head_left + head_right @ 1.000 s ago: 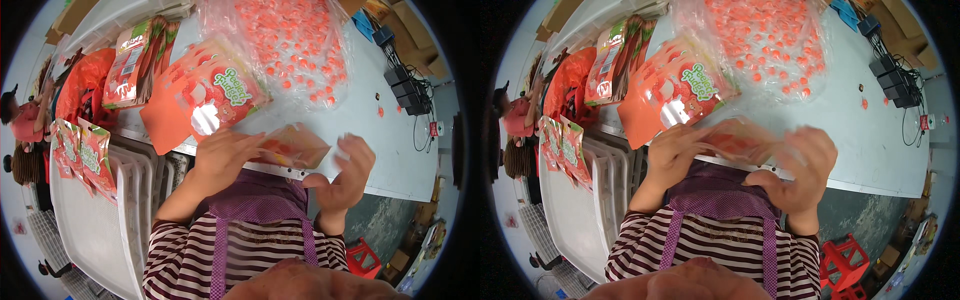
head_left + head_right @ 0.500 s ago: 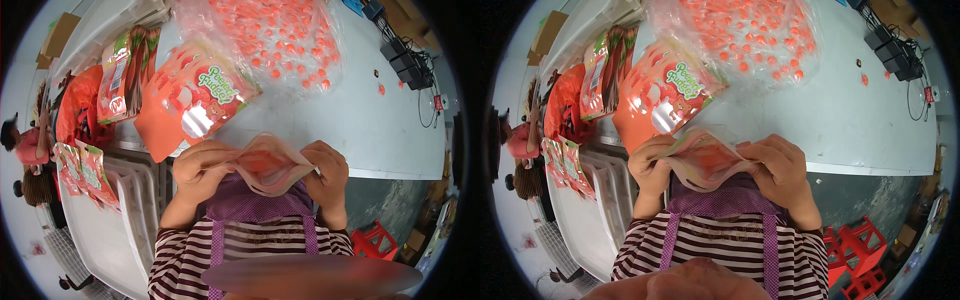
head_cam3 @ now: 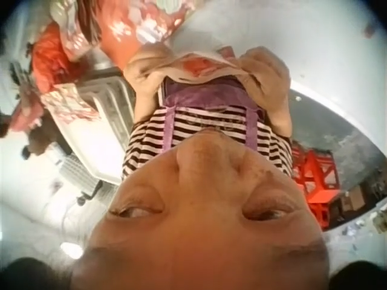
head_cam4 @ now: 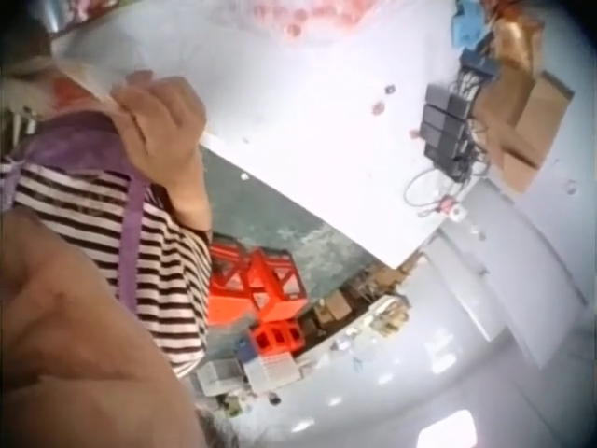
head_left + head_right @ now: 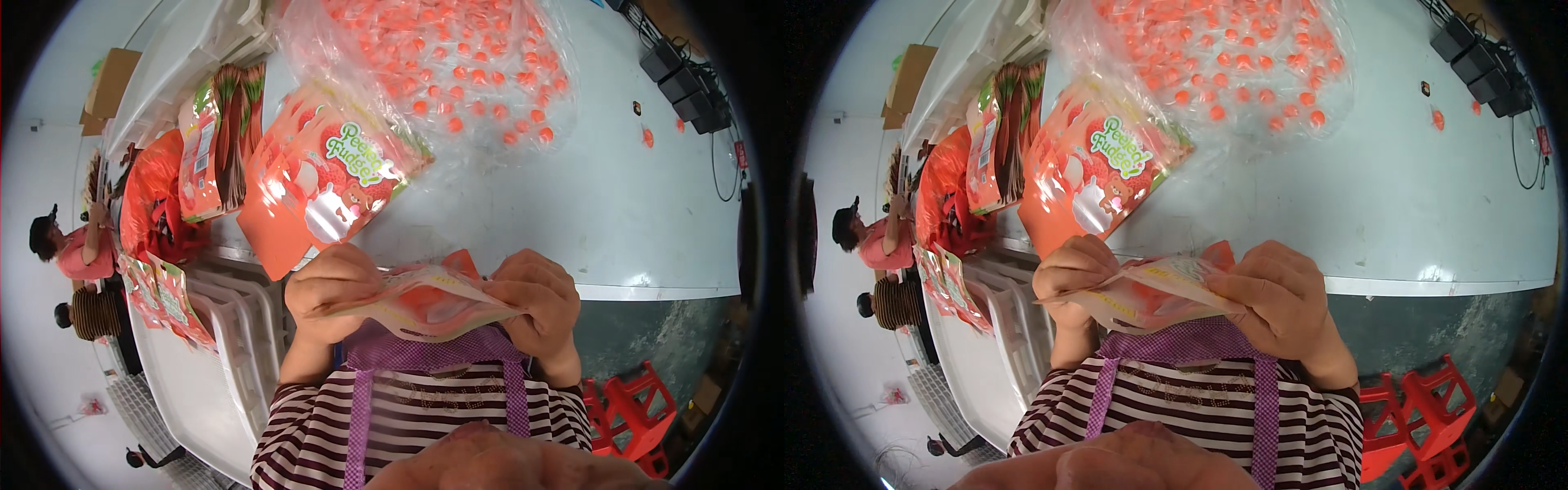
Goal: Packaging individual pink candies into larger labeled plastic bags at a workshop table.
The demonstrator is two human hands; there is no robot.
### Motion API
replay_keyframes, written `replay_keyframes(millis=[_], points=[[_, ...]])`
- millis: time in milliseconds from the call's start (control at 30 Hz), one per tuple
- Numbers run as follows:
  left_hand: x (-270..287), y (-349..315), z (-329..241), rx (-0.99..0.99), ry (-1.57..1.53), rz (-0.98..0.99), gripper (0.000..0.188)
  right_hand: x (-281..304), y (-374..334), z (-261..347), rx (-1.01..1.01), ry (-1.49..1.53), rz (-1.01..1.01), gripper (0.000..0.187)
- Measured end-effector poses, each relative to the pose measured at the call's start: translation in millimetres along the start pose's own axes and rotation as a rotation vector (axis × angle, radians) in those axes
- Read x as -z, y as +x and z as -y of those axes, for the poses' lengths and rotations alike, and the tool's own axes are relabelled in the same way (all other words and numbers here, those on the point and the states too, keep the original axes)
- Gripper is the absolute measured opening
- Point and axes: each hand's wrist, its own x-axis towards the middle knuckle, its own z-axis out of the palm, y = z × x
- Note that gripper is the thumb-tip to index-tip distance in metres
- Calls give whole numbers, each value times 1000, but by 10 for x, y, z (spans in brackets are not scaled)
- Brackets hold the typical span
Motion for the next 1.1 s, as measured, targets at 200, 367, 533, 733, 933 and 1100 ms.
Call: replay_keyframes(millis=[200, 367, 533, 733, 933, 1100], points=[[-67, 107, -75, -67, -49, 0, 16, 68, -8, 37, 46, 52, 33, 23], [-157, 111, -100, 133, -279, -83, 24, 52, -78, 1, -67, 214, -58, 24], [-140, 184, -120, 130, -6, 80, 31, 19, -38, 71, -43, 138, 17, 25], [-128, 121, -166, 71, 42, 31, 27, -23, -13, 43, 19, 69, 52, 21], [-68, 75, -174, 127, -19, 12, 22, -63, -16, 37, -73, 127, 27, 18], [-41, 109, -263, 40, 120, 90, 22, -93, 169, 179, 34, -157, -51, 25]])
